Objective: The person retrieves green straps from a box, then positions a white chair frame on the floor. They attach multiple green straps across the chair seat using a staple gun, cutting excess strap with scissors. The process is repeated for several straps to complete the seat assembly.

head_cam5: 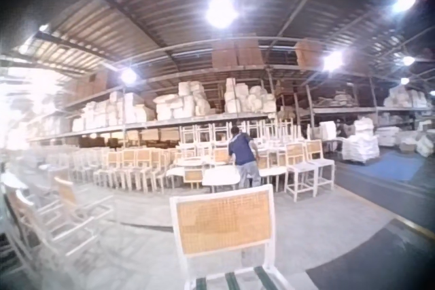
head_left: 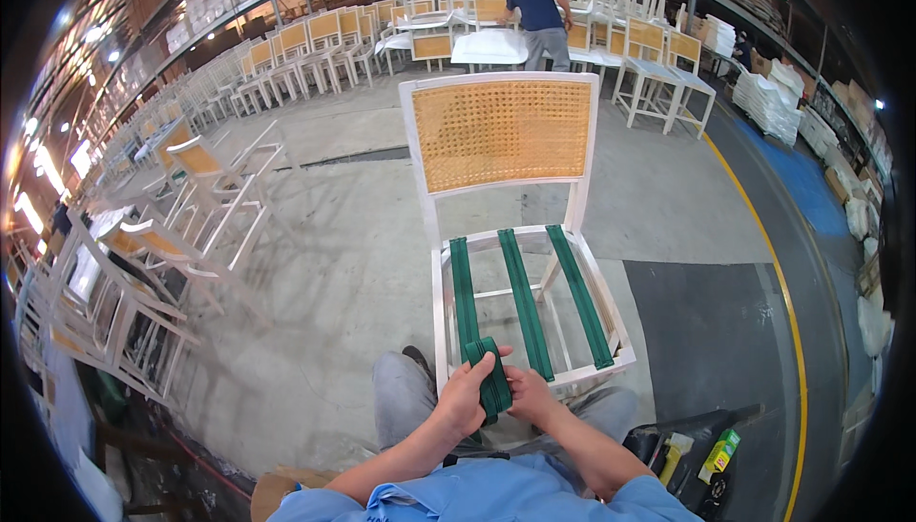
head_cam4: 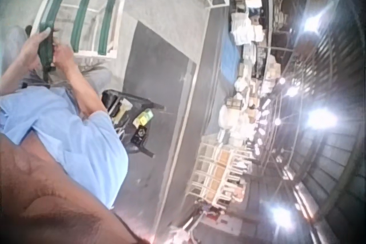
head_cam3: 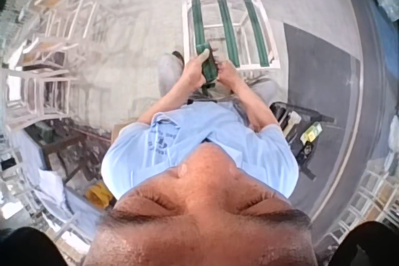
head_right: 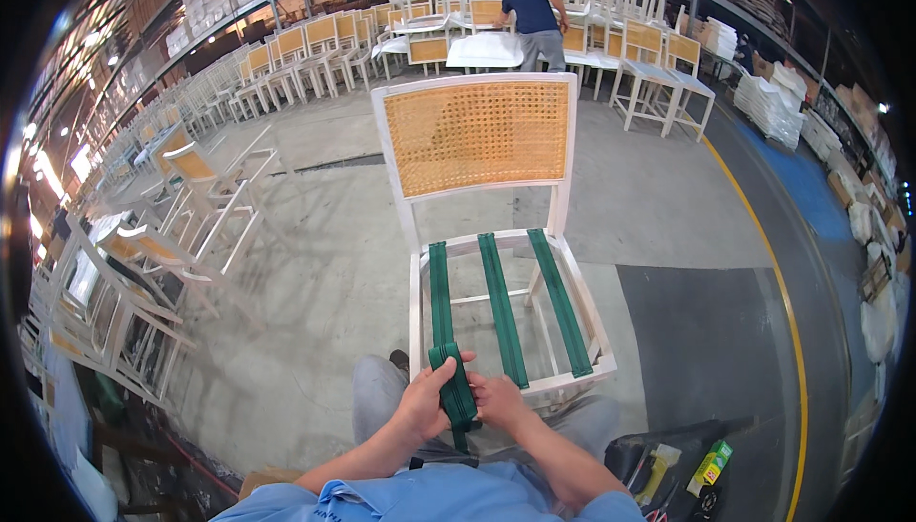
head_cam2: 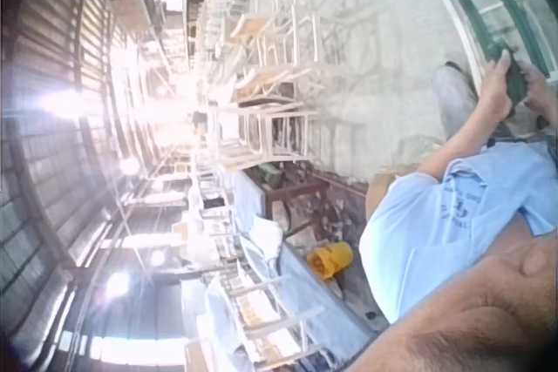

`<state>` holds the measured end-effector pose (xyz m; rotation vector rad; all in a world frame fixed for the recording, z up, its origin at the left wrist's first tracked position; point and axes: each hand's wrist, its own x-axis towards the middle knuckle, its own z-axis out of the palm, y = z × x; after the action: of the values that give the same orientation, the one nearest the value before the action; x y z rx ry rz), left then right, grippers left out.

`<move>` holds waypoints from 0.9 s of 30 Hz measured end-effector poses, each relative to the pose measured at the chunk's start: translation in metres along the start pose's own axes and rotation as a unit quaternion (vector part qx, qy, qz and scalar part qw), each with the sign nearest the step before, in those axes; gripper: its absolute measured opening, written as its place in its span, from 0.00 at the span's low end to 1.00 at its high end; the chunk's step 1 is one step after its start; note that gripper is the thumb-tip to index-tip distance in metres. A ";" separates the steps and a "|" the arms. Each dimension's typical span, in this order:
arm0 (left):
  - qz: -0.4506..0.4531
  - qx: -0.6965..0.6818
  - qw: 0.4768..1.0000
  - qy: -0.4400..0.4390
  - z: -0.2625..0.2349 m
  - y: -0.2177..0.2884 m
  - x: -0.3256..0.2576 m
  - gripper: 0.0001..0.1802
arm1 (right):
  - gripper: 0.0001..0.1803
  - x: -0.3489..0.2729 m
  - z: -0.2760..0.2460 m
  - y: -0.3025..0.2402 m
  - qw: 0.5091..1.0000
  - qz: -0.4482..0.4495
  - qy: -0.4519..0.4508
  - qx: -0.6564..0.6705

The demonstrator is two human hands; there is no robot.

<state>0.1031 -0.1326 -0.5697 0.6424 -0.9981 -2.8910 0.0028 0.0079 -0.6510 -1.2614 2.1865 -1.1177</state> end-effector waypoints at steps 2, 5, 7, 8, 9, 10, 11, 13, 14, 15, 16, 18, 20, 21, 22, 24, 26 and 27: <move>-0.009 -0.008 1.000 -0.003 0.013 0.001 -0.001 0.23 | 0.17 -0.011 0.000 0.003 0.998 0.005 0.011 0.053; 0.006 -0.036 0.999 -0.006 0.032 0.001 0.004 0.23 | 0.16 -0.021 0.002 0.009 0.997 -0.058 0.023 0.053; 0.001 -0.026 1.000 0.014 0.034 0.007 0.001 0.22 | 0.17 -0.023 -0.004 0.002 0.992 -0.123 0.002 -0.033; -0.009 -0.019 1.000 -0.006 0.045 0.006 0.005 0.21 | 0.17 -0.028 -0.016 0.021 0.995 -0.033 0.026 0.089; 0.002 -0.006 0.999 -0.039 0.055 0.002 0.011 0.20 | 0.17 -0.031 -0.037 0.043 0.975 0.054 0.056 0.210; 0.023 0.008 0.999 -0.045 0.051 -0.001 0.014 0.20 | 0.16 -0.030 -0.044 0.042 0.946 0.105 0.054 0.303; 0.041 0.019 0.997 -0.055 0.050 -0.006 0.017 0.19 | 0.16 -0.030 -0.054 0.040 0.906 0.157 0.064 0.387; 0.069 0.068 0.995 0.009 0.020 -0.006 0.004 0.18 | 0.19 -0.004 -0.080 -0.034 0.840 0.214 0.004 0.499; 0.072 0.088 0.994 -0.001 0.024 -0.012 0.006 0.17 | 0.18 -0.005 -0.094 -0.044 0.816 0.188 -0.015 0.547; 0.076 0.113 0.991 -0.014 0.030 -0.017 0.009 0.17 | 0.18 -0.007 -0.101 -0.047 0.836 0.182 0.009 0.518; 0.083 0.138 0.987 -0.019 0.032 -0.021 0.011 0.16 | 0.17 -0.005 -0.103 -0.049 0.852 0.175 0.027 0.492; 0.095 0.177 0.979 -0.020 0.034 -0.026 0.012 0.16 | 0.13 -0.003 -0.100 -0.056 0.863 0.165 0.070 0.472; 0.107 0.204 0.973 -0.009 0.032 -0.026 0.014 0.16 | 0.11 0.001 -0.095 -0.061 0.847 0.160 0.105 0.495; 0.091 0.220 0.971 -0.004 0.029 -0.024 0.014 0.17 | 0.10 0.004 -0.094 -0.063 0.839 0.158 0.120 0.507; 0.073 0.238 0.969 -0.001 0.026 -0.022 0.013 0.17 | 0.10 0.004 -0.094 -0.062 0.842 0.152 0.119 0.504; 0.071 0.257 0.964 0.010 0.023 -0.020 0.011 0.15 | 0.08 0.006 -0.094 -0.058 0.848 0.140 0.115 0.498; 0.100 0.259 0.961 0.022 0.034 -0.012 0.010 0.12 | 0.07 0.009 -0.090 -0.054 0.871 0.108 0.158 0.453; 0.109 0.219 0.969 0.033 0.034 -0.010 0.014 0.10 | 0.06 0.010 -0.089 -0.052 0.881 0.092 0.179 0.429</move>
<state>0.0790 -0.1066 -0.5572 0.5898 -1.6036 -2.4578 -0.0317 0.0248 -0.5554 -0.4642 1.6000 -2.0263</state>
